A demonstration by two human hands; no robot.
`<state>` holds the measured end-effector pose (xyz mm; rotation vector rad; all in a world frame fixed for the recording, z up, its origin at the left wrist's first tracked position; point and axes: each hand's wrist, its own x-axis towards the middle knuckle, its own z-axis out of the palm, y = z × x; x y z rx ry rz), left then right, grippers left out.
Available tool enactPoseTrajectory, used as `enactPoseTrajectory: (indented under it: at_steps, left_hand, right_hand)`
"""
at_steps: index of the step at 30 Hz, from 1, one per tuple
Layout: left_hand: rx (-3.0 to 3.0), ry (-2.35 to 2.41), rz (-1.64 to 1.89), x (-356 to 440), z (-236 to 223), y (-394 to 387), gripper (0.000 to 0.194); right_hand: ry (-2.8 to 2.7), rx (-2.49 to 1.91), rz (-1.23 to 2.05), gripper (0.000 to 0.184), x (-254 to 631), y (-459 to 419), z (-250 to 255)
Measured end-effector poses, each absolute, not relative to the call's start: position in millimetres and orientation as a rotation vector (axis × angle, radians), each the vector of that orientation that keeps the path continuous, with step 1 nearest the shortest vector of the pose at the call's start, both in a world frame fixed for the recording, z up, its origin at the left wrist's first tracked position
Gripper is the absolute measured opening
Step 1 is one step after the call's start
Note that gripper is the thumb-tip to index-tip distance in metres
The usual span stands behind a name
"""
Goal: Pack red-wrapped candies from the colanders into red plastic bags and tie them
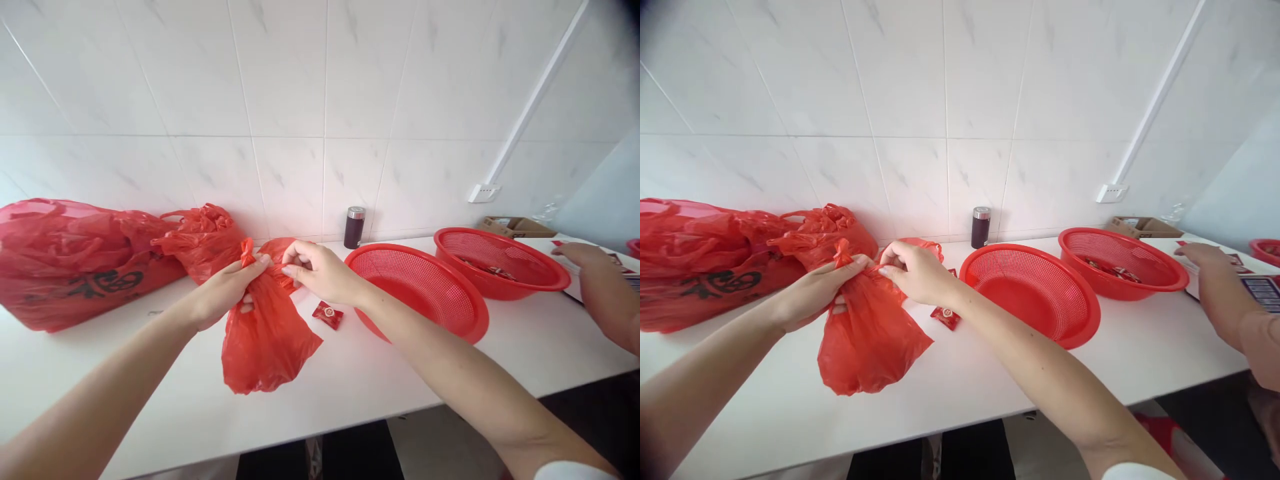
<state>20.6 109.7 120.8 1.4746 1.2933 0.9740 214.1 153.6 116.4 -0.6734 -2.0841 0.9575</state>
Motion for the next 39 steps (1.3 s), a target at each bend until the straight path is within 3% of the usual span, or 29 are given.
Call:
enactPoseTrajectory:
  at_steps: [6, 10, 14, 21, 23, 26, 29, 31, 35, 39]
  left_hand:
    - [1.634, 1.103, 0.698, -14.9, 113.5, 99.2, 0.037]
    - [1.838, 1.18, 0.575, -14.7, 106.0, 96.0, 0.019]
    - [2.14, 1.53, 0.707, -9.9, 75.5, 99.0, 0.006]
    - [2.348, 1.737, 0.96, -4.3, 33.4, 97.8, 0.033]
    - [2.405, 1.663, 0.927, -5.4, 33.1, 98.0, 0.043]
    - [2.473, 1.505, 0.797, -20.4, 30.1, 96.7, 0.057]
    - [2.365, 1.424, 0.596, -66.2, 13.6, 88.3, 0.047]
    - [2.149, 1.537, 0.537, -112.8, -4.0, 77.9, 0.035]
    - [1.676, 1.875, 0.345, -191.4, -28.8, 51.1, 0.038]
    - [1.741, 1.953, 0.269, -186.7, -15.3, 38.7, 0.042]
  right_hand:
    - [-2.096, -0.341, 1.351, 0.018, 221.0, 122.5, 112.5]
    - [-1.896, -0.486, 1.219, 0.024, 192.6, 136.4, 81.0]
    - [-1.883, -0.644, 1.339, 0.028, 163.2, 153.6, 39.0]
    - [-1.795, -0.567, 1.768, 0.016, 159.0, 153.4, 14.8]
    - [-1.787, -0.656, 1.674, 0.016, 160.8, 151.6, 16.0]
    - [-1.833, -0.802, 1.27, 0.02, 166.6, 142.7, 17.0]
    - [-2.005, -0.961, 0.969, 0.022, 183.5, 133.7, 1.1]
    - [-2.002, -1.107, 0.929, 0.023, 203.3, 135.0, -21.1]
    - [-1.825, -1.32, 0.948, 0.025, 245.3, 150.3, -62.1]
    - [-1.813, -1.283, 1.026, 0.027, 241.0, 145.6, -65.4]
